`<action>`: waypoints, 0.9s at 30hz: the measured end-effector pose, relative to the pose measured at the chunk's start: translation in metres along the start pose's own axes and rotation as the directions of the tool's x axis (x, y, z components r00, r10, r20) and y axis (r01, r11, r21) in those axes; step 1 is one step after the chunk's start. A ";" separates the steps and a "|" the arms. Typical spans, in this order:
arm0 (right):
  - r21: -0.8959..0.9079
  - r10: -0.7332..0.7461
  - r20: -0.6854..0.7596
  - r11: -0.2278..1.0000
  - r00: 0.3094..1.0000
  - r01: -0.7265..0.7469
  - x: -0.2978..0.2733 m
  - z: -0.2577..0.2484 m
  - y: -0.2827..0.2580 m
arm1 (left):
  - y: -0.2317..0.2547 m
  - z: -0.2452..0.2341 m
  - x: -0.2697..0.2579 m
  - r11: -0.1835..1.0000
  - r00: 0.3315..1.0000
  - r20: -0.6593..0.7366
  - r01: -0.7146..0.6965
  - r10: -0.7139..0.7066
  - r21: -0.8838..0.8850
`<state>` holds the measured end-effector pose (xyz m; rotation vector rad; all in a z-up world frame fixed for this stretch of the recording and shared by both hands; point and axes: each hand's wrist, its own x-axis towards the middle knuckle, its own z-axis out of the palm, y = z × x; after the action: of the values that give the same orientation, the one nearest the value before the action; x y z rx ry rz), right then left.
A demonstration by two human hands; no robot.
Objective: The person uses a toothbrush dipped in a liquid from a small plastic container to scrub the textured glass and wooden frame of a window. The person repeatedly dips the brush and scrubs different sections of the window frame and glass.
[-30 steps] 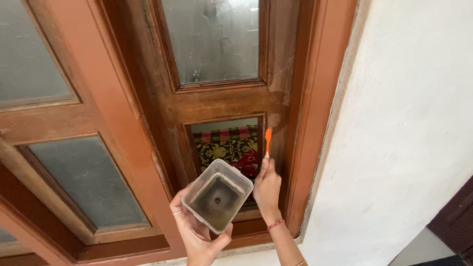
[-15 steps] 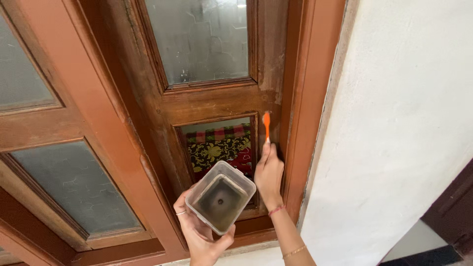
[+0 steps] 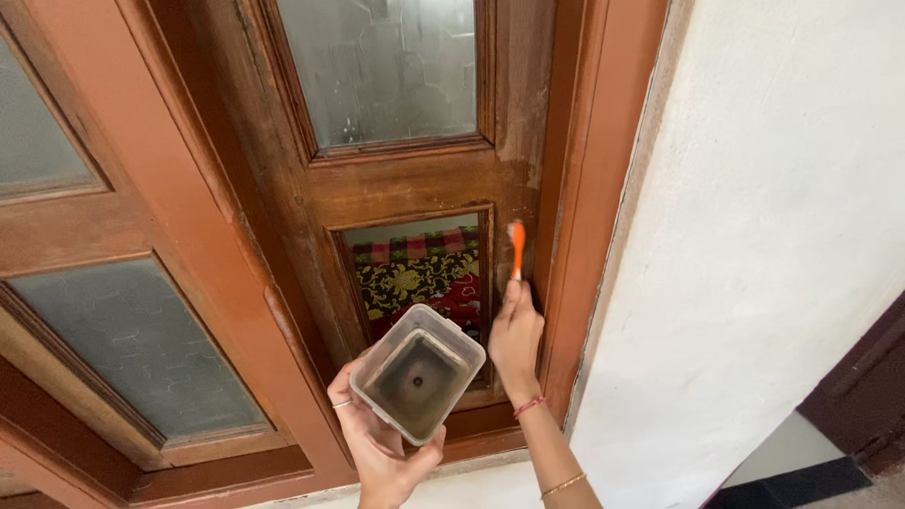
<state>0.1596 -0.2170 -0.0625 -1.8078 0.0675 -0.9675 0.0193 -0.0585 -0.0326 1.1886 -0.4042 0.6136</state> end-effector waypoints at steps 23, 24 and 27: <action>0.027 0.194 0.070 0.980 0.979 -0.196 -0.024 0.008 0.016 | -0.001 -0.007 -0.006 1.000 1.000 0.011 -0.019 0.019 0.018; 0.065 0.197 0.031 0.978 0.980 -0.199 -0.027 0.010 0.017 | -0.002 -0.006 -0.008 1.000 1.000 0.008 -0.018 0.018 0.018; 0.078 0.181 -0.047 0.981 0.982 -0.177 -0.033 0.015 0.024 | -0.003 -0.007 -0.013 1.000 1.000 0.000 -0.018 0.018 0.012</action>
<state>0.1559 -0.2014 -0.1036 -1.6774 0.2214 -0.8790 0.0110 -0.0550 -0.0443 1.1971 -0.4116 0.6327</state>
